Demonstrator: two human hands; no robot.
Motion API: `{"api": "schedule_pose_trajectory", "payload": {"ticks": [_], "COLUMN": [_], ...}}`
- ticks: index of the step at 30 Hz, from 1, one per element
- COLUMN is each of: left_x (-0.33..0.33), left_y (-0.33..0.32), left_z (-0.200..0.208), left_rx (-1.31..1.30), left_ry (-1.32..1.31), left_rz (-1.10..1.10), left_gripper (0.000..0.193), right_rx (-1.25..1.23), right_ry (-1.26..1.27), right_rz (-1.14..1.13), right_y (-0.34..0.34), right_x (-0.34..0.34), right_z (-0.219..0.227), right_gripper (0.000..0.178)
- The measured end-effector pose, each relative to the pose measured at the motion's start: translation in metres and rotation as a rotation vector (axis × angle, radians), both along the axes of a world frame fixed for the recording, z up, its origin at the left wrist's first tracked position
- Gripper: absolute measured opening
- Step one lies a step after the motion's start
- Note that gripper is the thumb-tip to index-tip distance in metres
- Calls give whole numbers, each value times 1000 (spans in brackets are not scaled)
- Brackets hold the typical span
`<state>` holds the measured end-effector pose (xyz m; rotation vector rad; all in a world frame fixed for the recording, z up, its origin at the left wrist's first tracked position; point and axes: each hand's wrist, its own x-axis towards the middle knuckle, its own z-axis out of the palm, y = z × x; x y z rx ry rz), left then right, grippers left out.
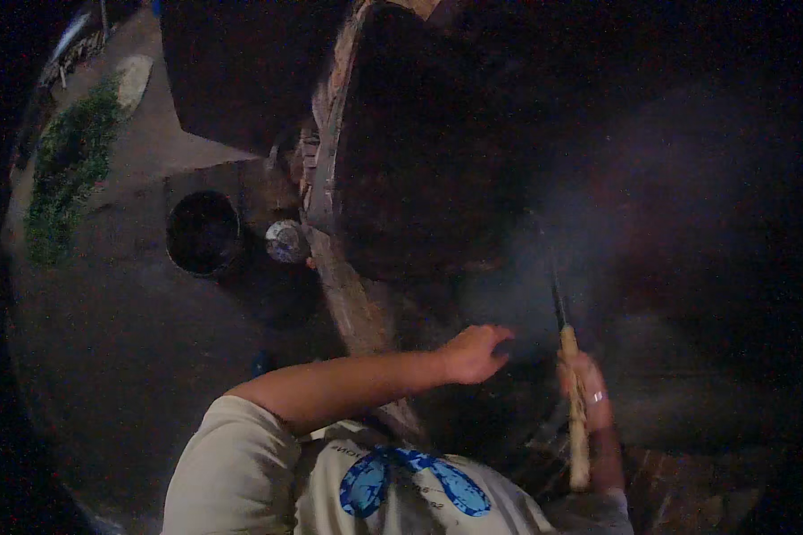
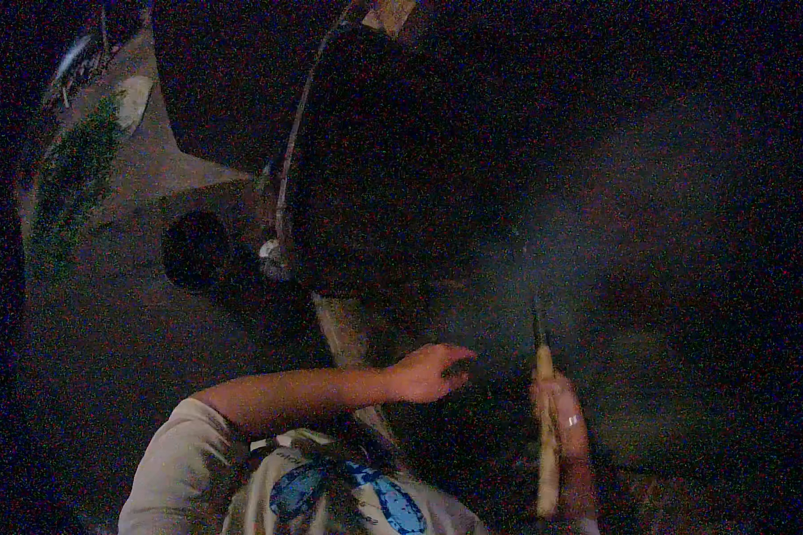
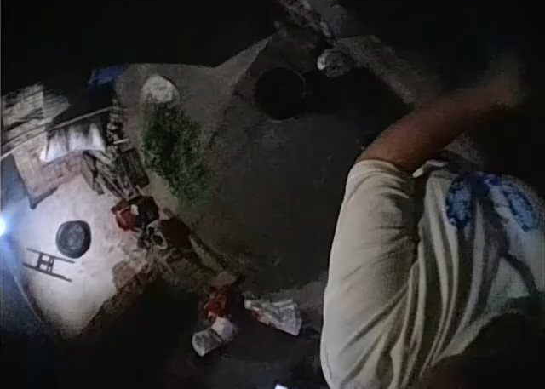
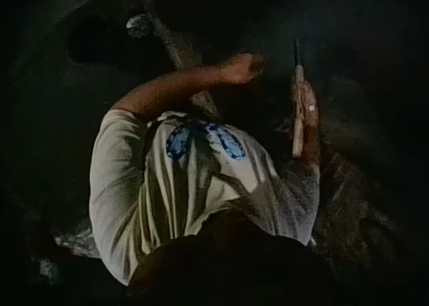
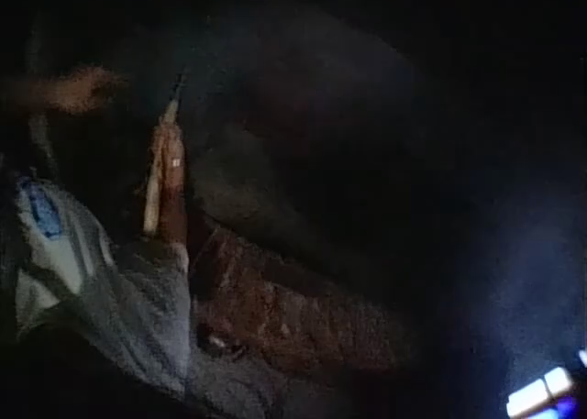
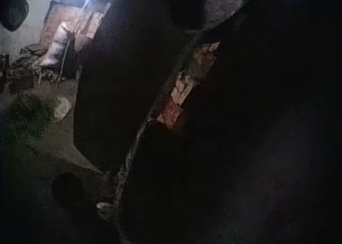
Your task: Moving green leaves from a pile into an oven for drying or processing.
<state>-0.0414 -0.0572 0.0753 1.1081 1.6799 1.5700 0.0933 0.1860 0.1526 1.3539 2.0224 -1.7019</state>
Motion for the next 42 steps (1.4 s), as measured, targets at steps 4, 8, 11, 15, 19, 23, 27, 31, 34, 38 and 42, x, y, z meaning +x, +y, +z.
{"api": "schedule_pose_trajectory", "payload": {"ticks": [4, 8, 11, 15, 19, 23, 27, 31, 34, 38, 42], "left_x": [3, 21, 16, 10, -2, 6, -2, -12, -21, -41, -40], "left_y": [-13, -20, -26, -46, -97, -67, -10, -64, -98, -117, -60], "left_z": [-23, -48, -30, -52, -53, -53, 9, -23, -42, -24, -19], "left_rx": [0, 86, 92, 84, -249, 20, 89, 32, -81, -198, -113], "left_ry": [-41, -105, -65, 29, -676, -531, -431, -288, -588, -590, -640], "left_rz": [-72, -32, -5, 148, 35, 137, -80, -146, -72, 123, 63], "left_gripper": [32, 31, 32, 34, 38, 38, 35, 32, 25, 19, 18], "right_rx": [-147, -608, -569, -262, 113, -101, 108, -468, -472, -585, -156], "right_ry": [-74, -21, -117, -107, 75, 297, 344, 687, 492, 585, 70], "right_rz": [33, -313, -183, -70, 2, -159, 31, -351, 78, 25, -184], "right_y": [-84, -119, -109, -63, -5, 162, 273, 187, 196, 230, 269], "right_x": [47, 77, 53, -7, -64, -74, -32, -36, -9, -37, -37], "right_z": [41, 16, 0, -64, -120, -132, -30, -35, -17, -83, -122], "right_gripper": [30, 34, 33, 24, 17, 23, 34, 42, 39, 28, 27]}}
